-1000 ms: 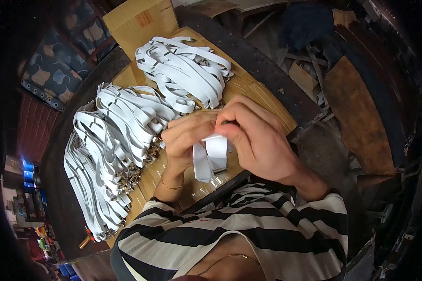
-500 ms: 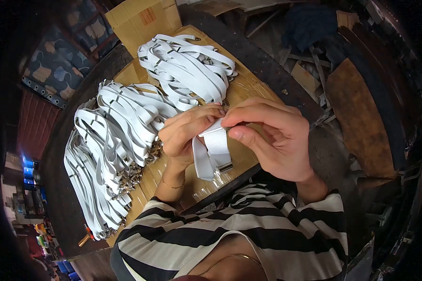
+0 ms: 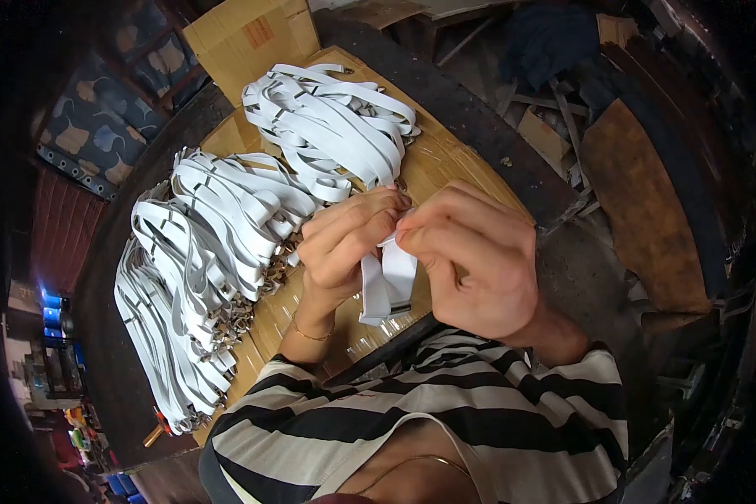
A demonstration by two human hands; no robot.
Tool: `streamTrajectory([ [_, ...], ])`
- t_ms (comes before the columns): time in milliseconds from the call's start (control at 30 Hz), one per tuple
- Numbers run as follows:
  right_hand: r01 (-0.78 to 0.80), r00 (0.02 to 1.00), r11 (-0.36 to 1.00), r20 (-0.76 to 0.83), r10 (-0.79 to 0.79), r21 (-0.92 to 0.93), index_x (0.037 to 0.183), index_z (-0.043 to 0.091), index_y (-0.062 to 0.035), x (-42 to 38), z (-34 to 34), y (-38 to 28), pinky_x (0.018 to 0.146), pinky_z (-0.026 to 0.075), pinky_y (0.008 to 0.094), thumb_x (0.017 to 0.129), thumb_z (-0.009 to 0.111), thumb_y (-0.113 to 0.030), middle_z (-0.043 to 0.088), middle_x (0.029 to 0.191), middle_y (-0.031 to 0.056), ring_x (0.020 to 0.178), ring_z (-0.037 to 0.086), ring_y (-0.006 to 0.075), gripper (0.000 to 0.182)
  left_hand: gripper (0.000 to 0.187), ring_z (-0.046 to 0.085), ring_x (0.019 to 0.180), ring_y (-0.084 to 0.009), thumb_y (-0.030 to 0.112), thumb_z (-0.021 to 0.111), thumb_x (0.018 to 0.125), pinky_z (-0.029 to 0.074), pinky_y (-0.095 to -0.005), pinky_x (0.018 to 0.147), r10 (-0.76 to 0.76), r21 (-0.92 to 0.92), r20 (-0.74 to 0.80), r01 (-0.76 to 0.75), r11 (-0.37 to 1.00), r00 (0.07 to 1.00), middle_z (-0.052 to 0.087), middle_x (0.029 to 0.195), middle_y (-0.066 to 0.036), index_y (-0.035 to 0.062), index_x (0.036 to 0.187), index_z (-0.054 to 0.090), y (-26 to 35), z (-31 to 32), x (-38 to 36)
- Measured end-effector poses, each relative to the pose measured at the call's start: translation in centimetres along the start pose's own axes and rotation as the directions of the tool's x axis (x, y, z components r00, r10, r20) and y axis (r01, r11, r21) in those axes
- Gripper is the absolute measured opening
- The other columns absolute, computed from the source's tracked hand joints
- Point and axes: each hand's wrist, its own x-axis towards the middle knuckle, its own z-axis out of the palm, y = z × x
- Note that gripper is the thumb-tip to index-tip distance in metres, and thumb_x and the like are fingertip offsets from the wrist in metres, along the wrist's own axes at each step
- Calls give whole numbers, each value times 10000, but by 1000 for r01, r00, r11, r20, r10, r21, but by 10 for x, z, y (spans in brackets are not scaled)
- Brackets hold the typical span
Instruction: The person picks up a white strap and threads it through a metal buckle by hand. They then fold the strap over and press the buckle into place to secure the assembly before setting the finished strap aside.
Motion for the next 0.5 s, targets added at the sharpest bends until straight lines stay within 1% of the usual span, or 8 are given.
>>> streamTrajectory([
  [100,-94,995,987,-21,98,131,772,618,30,-4,4,9,645,510,270,760,617,138,627,813,130,714,631,214,109,195,669,765,-313,-25,642,663,584,-393,760,-11,33,-14,11,999,1000,626,799,-158,-60,842,574,-1,3,-3],
  [133,-208,969,895,-45,245,395,792,618,33,-6,8,11,674,508,266,778,612,131,631,844,131,750,631,193,99,198,672,766,-316,-25,645,660,584,-387,752,-33,13,-38,33,999,999,626,795,-155,-58,842,575,-2,3,-5],
  [167,-286,922,722,-25,387,630,811,618,36,-6,10,12,704,505,263,796,607,123,634,874,132,786,630,173,89,200,675,767,-320,-25,647,657,585,-381,743,-56,-9,-61,56,998,997,627,791,-152,-55,841,576,-3,3,-6],
  [267,-328,911,647,50,409,688,830,612,45,-6,5,12,753,500,264,813,606,117,634,932,137,828,618,143,74,207,679,763,-321,-15,655,655,584,-381,723,-92,-93,-68,86,992,993,628,784,-149,-51,845,580,-5,2,-6],
  [300,-331,911,646,54,409,688,830,612,45,-5,3,12,753,500,264,813,606,117,634,932,137,828,618,143,74,207,679,763,-321,-15,655,655,584,-381,723,-95,-93,-71,88,992,993,628,784,-149,-51,845,580,-5,2,-6],
  [367,-267,959,830,47,281,490,814,609,44,-3,0,10,734,511,262,785,616,130,638,892,124,786,627,151,90,211,675,762,-321,-13,655,653,581,-384,727,-95,-116,-62,88,989,993,627,793,-157,-50,847,581,-5,2,-7],
  [467,-242,970,930,69,232,276,797,607,36,-1,-3,7,688,515,266,745,632,135,637,841,111,753,637,176,115,205,672,759,-321,-12,655,649,578,-388,733,-69,-89,-38,66,994,997,626,802,-160,-51,836,581,-4,0,-4],
  [500,-241,970,930,70,231,277,797,607,36,1,-4,6,688,515,266,745,632,135,637,841,111,753,637,176,115,205,672,759,-321,-12,655,649,578,-388,733,-70,-87,-38,66,994,997,626,802,-160,-51,836,581,-3,0,-3],
])
